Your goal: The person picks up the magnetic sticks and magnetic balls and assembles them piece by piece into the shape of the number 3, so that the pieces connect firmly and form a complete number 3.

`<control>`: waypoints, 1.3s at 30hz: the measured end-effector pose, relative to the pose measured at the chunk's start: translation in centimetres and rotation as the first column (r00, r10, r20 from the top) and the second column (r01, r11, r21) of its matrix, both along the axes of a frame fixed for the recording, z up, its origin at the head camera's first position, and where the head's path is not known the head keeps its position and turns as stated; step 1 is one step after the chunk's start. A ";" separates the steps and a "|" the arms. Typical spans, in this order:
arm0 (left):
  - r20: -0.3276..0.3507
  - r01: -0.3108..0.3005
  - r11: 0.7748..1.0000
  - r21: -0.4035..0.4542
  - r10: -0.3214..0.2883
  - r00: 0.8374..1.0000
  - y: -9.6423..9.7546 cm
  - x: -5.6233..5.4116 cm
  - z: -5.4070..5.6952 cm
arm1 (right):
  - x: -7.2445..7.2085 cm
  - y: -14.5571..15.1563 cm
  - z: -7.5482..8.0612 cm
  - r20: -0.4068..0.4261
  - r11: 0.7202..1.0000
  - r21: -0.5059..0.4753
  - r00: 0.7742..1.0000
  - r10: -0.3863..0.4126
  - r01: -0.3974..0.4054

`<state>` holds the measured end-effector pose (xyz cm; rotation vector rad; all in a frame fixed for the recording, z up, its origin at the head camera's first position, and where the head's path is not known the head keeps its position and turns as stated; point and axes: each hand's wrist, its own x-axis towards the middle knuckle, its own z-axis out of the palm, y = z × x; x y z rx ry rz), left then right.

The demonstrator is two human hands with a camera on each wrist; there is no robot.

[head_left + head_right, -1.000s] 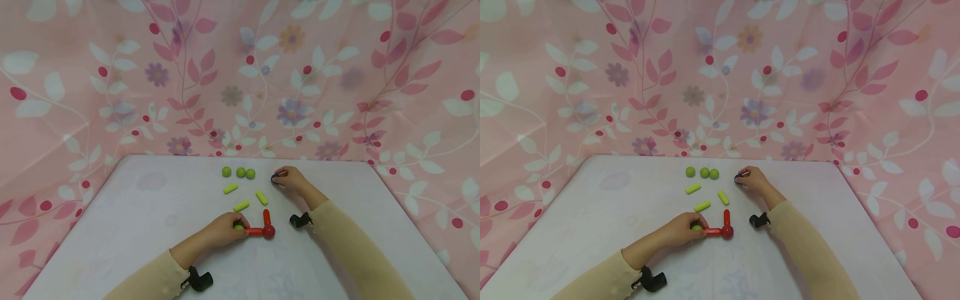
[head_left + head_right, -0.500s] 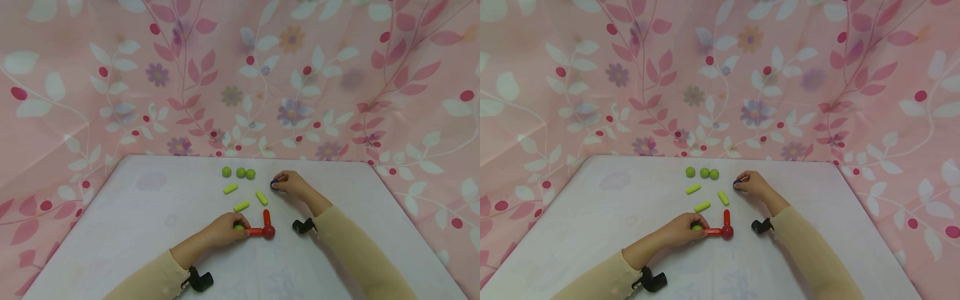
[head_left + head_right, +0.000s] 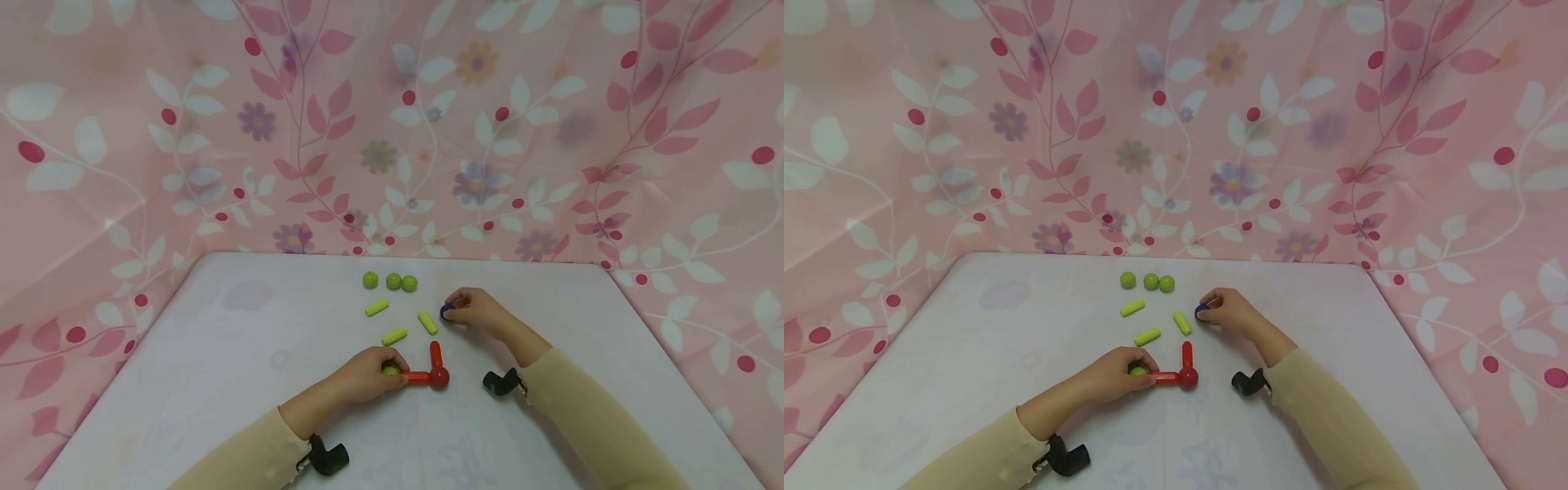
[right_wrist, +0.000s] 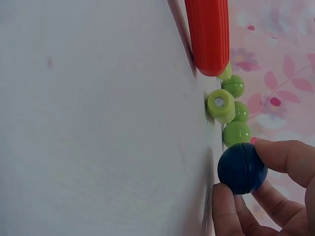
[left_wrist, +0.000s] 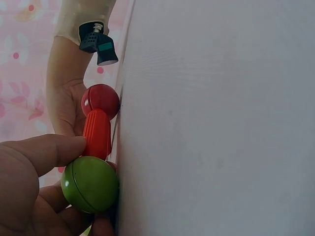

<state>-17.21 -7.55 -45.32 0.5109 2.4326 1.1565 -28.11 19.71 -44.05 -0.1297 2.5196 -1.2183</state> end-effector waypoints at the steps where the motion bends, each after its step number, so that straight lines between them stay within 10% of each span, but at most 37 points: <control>1: -0.002 0.000 1.000 -0.001 0.000 1.000 0.0 0.0 0.0 | 0.1 0.0 0.0 0.001 1.000 -0.003 1.000 0.001 -0.001; 39: -0.052 -0.014 1.000 -0.002 0.014 0.999 0.3 0.1 -0.3 | 2.6 -0.8 0.0 0.039 0.997 -0.058 0.998 0.053 -0.051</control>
